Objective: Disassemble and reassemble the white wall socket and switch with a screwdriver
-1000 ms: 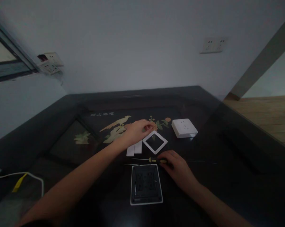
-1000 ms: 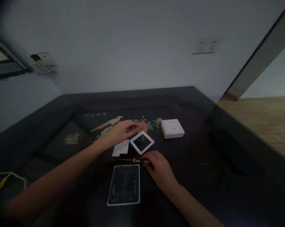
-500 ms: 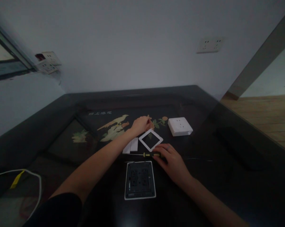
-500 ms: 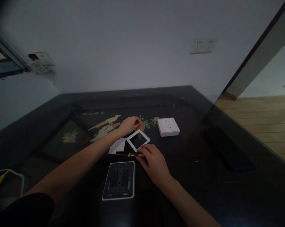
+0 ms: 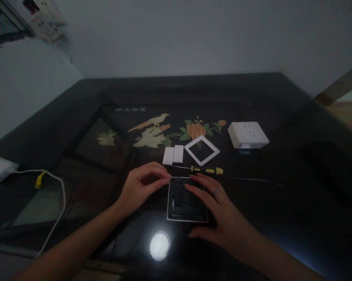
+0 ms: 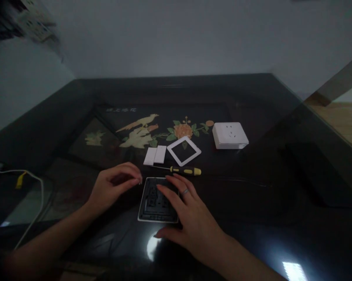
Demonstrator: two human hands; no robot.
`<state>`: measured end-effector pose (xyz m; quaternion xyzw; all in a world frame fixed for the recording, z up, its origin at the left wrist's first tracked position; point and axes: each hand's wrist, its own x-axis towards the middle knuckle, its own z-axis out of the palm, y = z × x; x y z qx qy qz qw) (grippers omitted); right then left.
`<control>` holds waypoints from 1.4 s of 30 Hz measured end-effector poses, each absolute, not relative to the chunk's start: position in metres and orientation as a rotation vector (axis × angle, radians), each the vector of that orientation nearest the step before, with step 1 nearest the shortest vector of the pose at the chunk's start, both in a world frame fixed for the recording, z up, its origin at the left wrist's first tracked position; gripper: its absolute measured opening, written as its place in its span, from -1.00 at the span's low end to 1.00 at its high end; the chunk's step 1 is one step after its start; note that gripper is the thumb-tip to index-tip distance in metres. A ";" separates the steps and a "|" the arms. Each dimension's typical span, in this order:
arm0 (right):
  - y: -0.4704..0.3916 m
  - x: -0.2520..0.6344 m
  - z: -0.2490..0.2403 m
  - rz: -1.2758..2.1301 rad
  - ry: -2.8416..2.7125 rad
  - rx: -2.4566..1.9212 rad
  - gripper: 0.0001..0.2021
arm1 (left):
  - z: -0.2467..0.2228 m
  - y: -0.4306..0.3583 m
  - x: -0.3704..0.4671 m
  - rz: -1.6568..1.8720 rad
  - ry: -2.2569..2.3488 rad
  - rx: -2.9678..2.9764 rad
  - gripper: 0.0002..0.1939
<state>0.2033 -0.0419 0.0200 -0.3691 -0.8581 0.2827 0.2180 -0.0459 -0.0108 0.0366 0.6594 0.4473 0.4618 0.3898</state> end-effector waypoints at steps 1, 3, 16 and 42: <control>-0.042 0.202 0.017 0.775 -2.384 -1.025 -0.14 | 0.034 -0.018 -0.047 1.178 1.111 1.653 -0.94; -0.042 0.201 0.014 0.769 -2.380 -1.027 -0.16 | 0.031 -0.024 -0.048 1.173 1.073 1.619 -0.92; -0.042 0.195 0.015 0.769 -2.320 -1.024 -0.30 | 0.029 -0.031 -0.041 1.087 1.006 2.045 -0.96; -0.040 0.195 0.017 0.847 -2.317 -1.029 -0.24 | 0.028 -0.031 -0.046 0.994 0.911 2.511 -0.90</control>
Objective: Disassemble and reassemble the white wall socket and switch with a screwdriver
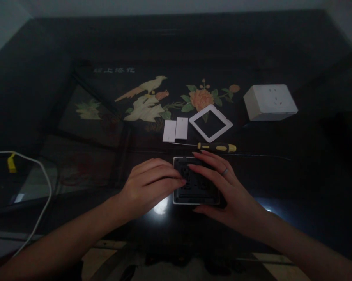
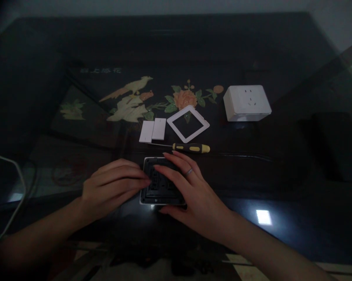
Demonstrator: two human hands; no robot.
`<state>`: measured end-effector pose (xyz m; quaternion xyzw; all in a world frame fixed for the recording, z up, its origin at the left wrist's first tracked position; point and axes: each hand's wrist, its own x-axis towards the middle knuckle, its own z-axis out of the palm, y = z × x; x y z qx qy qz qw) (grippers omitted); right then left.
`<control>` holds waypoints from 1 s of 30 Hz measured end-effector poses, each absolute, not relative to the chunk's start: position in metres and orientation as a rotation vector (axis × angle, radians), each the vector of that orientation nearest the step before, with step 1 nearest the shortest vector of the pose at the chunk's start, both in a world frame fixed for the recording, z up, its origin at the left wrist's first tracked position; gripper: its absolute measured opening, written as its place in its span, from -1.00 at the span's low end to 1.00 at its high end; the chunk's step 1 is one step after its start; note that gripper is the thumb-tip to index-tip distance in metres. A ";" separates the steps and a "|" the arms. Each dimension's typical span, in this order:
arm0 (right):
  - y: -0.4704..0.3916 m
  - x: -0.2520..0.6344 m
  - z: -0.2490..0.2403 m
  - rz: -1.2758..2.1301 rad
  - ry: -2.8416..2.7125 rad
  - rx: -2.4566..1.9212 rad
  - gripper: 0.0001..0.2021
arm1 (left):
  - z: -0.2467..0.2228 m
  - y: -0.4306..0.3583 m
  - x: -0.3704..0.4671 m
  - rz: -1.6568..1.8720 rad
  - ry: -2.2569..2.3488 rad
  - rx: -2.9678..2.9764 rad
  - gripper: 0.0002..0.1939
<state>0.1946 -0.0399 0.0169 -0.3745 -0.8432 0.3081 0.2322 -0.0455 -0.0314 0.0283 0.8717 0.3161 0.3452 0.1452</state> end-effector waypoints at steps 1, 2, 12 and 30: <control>-0.040 0.195 0.017 0.851 -2.326 -1.024 -0.22 | 0.028 -0.031 -0.045 0.996 0.915 2.495 -0.91; -0.040 0.195 0.018 0.859 -2.337 -1.018 -0.19 | 0.027 -0.030 -0.045 0.993 0.918 2.478 -0.92; -0.032 0.209 0.028 0.967 -2.229 -1.064 -0.01 | 0.027 -0.030 -0.045 0.966 0.912 2.415 -0.92; -0.028 0.216 0.035 1.060 -2.178 -1.142 -0.08 | 0.027 -0.030 -0.044 0.973 0.922 2.414 -0.89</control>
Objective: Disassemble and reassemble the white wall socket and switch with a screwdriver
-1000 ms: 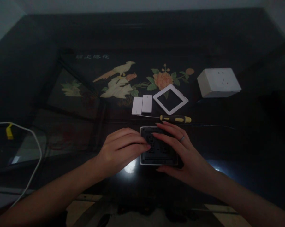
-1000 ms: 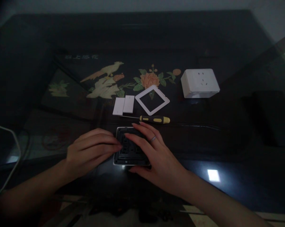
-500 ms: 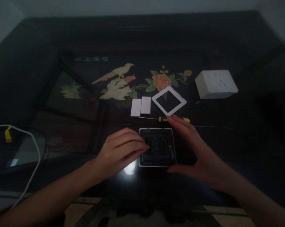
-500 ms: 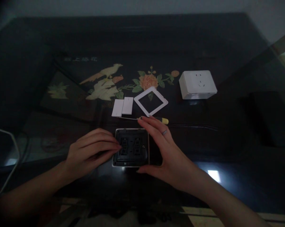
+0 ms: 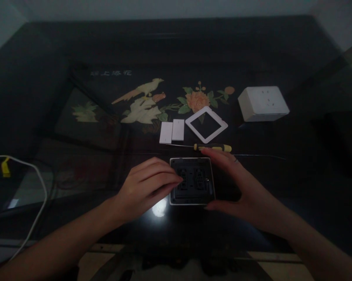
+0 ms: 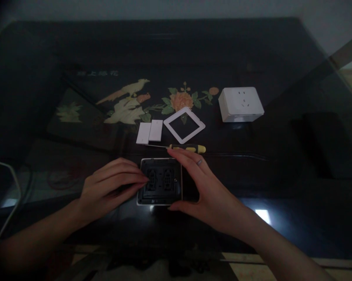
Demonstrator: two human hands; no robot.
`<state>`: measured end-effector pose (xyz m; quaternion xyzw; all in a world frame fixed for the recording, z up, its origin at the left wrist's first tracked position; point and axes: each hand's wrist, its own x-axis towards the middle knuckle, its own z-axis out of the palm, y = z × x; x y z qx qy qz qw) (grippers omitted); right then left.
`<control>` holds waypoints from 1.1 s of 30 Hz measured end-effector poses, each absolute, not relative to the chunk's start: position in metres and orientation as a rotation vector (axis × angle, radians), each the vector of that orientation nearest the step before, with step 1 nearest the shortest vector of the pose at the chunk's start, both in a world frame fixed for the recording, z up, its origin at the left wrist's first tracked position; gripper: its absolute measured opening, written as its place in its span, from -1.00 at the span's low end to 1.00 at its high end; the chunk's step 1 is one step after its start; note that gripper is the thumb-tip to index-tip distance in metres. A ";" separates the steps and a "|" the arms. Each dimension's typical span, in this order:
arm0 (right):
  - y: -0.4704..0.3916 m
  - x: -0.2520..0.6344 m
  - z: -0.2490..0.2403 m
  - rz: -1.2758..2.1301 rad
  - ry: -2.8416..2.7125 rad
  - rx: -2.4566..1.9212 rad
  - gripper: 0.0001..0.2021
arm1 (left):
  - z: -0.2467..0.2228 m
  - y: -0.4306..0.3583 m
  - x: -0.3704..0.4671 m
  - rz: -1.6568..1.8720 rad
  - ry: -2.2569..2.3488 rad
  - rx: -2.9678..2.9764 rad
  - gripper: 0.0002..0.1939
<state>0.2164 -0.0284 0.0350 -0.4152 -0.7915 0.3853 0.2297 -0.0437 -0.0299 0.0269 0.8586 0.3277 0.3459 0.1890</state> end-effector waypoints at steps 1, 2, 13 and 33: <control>-0.028 0.216 0.035 1.069 -2.178 -1.142 -0.08 | 0.027 -0.030 -0.044 0.973 0.925 2.413 -0.89; -0.029 0.216 0.035 1.077 -2.178 -1.142 -0.08 | 0.027 -0.030 -0.043 0.973 0.927 2.411 -0.89; -0.027 0.219 0.030 1.242 -2.229 -1.131 -0.09 | 0.027 -0.029 -0.041 0.993 0.934 2.410 -0.85; 0.011 0.246 0.009 0.312 -2.141 -1.484 -0.68 | 0.010 0.005 -0.065 0.740 1.404 2.257 -0.84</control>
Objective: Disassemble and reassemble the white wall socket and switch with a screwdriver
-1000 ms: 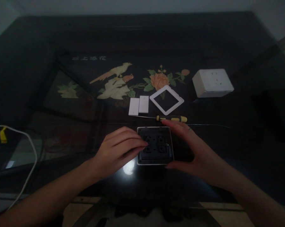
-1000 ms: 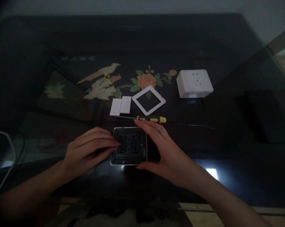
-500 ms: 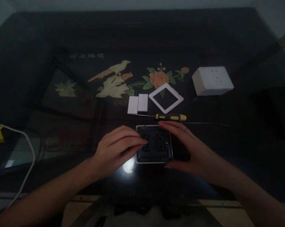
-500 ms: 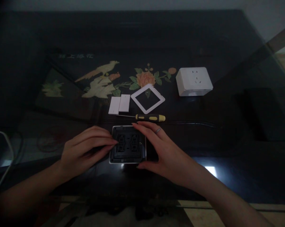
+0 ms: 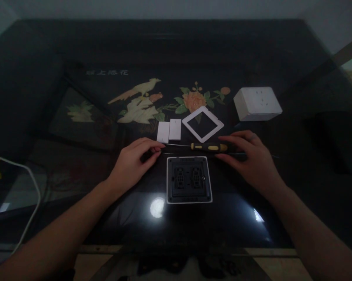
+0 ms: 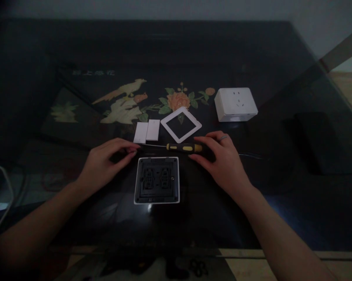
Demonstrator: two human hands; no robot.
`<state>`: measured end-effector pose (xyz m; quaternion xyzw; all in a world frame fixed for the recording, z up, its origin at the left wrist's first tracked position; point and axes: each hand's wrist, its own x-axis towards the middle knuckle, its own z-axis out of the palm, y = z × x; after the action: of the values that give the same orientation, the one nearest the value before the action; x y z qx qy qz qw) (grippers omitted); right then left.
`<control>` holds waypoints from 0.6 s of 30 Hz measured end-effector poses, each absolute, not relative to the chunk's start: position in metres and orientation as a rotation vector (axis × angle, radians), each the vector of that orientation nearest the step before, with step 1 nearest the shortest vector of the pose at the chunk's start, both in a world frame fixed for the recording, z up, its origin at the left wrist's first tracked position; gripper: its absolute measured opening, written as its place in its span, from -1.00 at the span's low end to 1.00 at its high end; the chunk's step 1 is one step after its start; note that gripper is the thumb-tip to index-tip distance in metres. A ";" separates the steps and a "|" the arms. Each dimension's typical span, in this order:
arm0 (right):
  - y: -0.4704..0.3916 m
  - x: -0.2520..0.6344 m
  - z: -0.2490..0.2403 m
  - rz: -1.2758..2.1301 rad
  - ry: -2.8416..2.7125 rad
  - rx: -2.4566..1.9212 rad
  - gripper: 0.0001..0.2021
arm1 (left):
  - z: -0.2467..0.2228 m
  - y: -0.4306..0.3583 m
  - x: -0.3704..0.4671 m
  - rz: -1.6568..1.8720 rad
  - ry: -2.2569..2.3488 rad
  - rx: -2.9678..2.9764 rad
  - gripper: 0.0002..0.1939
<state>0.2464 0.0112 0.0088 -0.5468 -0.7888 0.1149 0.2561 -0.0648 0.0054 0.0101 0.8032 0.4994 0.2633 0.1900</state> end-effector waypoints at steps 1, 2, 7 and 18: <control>0.014 0.246 0.004 0.310 -2.154 -1.479 -0.70 | 0.007 0.007 -0.065 0.723 1.386 2.270 -0.84; 0.016 0.245 0.000 0.318 -2.153 -1.474 -0.73 | 0.005 0.008 -0.064 0.715 1.364 2.288 -0.84; 0.019 0.241 0.002 0.540 -1.969 -1.450 -0.84 | 0.003 0.007 -0.062 0.728 1.326 2.292 -0.84; 0.017 0.252 0.046 0.877 -0.881 -1.037 -0.92 | 0.035 -0.019 -0.056 0.905 1.275 2.205 -0.77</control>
<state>0.2524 0.0172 0.0458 -0.4637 -0.3941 0.3924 0.6898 -0.0563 -0.0191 0.0349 0.7962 0.4605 0.3266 0.2177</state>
